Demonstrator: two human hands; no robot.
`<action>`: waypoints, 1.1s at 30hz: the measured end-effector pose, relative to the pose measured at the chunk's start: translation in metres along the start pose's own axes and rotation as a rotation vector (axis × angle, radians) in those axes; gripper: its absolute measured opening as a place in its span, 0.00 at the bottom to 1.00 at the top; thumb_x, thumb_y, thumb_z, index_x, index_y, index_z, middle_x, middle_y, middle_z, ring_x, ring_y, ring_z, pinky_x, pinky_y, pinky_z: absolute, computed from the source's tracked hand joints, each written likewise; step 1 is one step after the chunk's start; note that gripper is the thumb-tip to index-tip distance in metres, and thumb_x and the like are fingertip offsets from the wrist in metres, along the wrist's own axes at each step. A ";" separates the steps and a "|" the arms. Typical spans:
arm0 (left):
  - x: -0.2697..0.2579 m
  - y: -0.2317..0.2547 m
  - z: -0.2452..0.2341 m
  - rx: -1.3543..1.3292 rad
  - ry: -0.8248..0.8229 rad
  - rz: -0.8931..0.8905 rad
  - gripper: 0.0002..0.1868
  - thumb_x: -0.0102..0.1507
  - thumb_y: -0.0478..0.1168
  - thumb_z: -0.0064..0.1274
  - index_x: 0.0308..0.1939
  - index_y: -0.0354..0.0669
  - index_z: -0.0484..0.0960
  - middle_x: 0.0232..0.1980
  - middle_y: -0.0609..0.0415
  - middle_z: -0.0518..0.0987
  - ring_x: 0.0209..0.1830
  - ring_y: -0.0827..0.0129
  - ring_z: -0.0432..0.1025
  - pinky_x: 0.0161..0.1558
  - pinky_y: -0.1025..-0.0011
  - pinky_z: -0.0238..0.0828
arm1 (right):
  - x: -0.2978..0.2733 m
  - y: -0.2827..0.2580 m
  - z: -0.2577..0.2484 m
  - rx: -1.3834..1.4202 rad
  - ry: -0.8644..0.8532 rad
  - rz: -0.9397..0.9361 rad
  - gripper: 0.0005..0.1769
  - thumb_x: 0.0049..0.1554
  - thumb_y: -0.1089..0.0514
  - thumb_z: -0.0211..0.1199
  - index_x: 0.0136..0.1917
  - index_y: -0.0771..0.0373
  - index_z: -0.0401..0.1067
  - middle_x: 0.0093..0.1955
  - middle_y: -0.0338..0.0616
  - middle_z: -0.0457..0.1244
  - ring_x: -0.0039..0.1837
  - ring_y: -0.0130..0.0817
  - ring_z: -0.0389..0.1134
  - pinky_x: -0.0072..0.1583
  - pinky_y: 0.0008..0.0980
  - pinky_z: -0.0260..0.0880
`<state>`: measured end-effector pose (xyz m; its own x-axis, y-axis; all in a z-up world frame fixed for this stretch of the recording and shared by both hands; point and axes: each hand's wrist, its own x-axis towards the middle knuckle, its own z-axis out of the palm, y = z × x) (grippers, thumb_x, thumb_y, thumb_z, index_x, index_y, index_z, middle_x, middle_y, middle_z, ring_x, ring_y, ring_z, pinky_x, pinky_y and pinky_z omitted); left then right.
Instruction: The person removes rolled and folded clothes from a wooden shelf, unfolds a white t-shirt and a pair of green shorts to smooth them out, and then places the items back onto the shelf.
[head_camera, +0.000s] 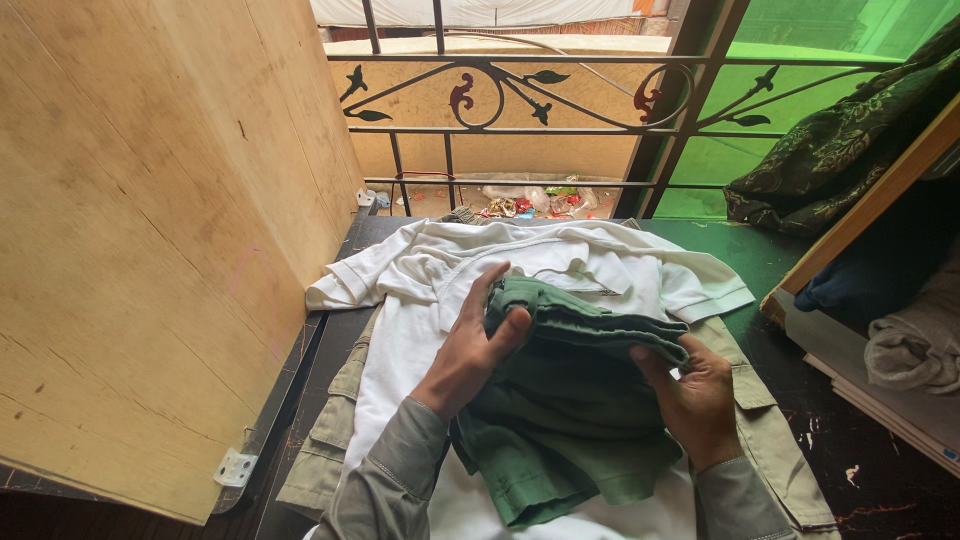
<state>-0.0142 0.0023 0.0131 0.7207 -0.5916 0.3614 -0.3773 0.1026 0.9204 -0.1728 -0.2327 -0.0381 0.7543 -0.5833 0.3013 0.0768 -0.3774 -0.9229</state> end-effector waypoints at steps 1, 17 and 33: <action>-0.002 0.003 0.000 0.132 -0.001 0.205 0.43 0.63 0.59 0.56 0.72 0.31 0.65 0.64 0.40 0.73 0.66 0.63 0.65 0.65 0.65 0.60 | 0.000 0.002 0.000 0.051 0.010 -0.018 0.16 0.59 0.55 0.69 0.57 0.66 0.78 0.51 0.44 0.74 0.52 0.28 0.72 0.56 0.30 0.71; -0.011 0.045 0.040 0.618 0.551 0.471 0.24 0.61 0.42 0.60 0.57 0.36 0.74 0.55 0.40 0.76 0.58 0.45 0.71 0.62 0.54 0.65 | 0.005 -0.022 0.009 0.276 0.371 -0.045 0.12 0.67 0.57 0.65 0.57 0.69 0.75 0.51 0.42 0.69 0.52 0.24 0.67 0.56 0.22 0.66; -0.036 0.044 0.091 0.236 0.025 0.070 0.36 0.63 0.60 0.58 0.63 0.34 0.78 0.61 0.41 0.77 0.61 0.52 0.73 0.61 0.61 0.69 | -0.005 -0.004 0.003 0.340 -0.147 -0.130 0.29 0.57 0.47 0.69 0.63 0.65 0.62 0.53 0.40 0.67 0.53 0.20 0.68 0.53 0.21 0.72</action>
<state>-0.1102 -0.0445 0.0270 0.7013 -0.5692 0.4291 -0.5497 -0.0486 0.8340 -0.1750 -0.2256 -0.0368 0.8074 -0.4280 0.4061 0.3709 -0.1671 -0.9135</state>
